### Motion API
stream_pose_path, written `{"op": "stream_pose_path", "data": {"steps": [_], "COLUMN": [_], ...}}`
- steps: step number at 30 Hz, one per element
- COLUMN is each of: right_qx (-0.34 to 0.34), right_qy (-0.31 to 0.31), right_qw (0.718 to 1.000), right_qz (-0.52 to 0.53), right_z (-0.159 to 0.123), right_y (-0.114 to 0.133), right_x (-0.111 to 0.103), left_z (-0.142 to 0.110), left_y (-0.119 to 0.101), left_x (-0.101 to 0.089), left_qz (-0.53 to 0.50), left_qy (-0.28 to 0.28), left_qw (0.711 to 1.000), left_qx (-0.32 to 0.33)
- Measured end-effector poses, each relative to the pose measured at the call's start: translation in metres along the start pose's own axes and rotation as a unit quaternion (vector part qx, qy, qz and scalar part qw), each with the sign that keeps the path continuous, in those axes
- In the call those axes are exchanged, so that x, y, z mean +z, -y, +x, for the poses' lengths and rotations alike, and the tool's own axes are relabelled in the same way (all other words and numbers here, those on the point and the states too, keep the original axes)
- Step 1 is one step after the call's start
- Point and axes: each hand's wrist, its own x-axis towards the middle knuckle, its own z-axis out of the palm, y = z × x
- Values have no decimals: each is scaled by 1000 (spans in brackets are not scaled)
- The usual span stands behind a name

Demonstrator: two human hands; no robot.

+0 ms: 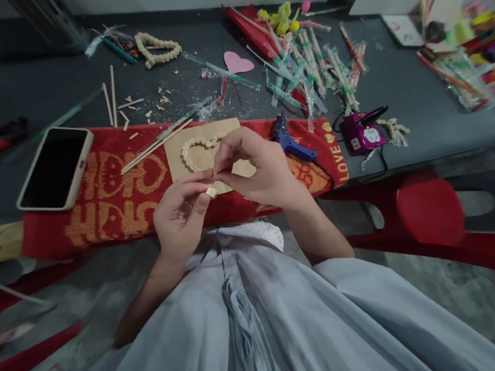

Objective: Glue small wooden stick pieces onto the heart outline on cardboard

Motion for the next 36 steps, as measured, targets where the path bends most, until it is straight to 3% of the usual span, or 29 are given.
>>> {"op": "stream_pose_path", "data": {"steps": [5,11,21,27,36], "right_qx": [18,-28,13,-18,4], "right_qy": [-2,-3,11,20,81], "right_qw": [1000,1000,1000,998,993], "right_qz": [25,7,-20,-48,-83], "right_z": [-5,-6,-12,-9,-8], "right_y": [-1,-3,4,7,7], "right_x": [0,-2,-3,-7,-10], "left_z": [-3,-3,1,4,8], "left_y": [-1,-5,-3,-2,-13], "left_x": [2,5,7,6,2], "left_qz": [-47,-72,2,-3,35], "left_qy": [9,-8,-35,-24,7], "left_qw": [997,991,982,976,971], "left_qx": [-53,-111,-184,-215,-238]}}
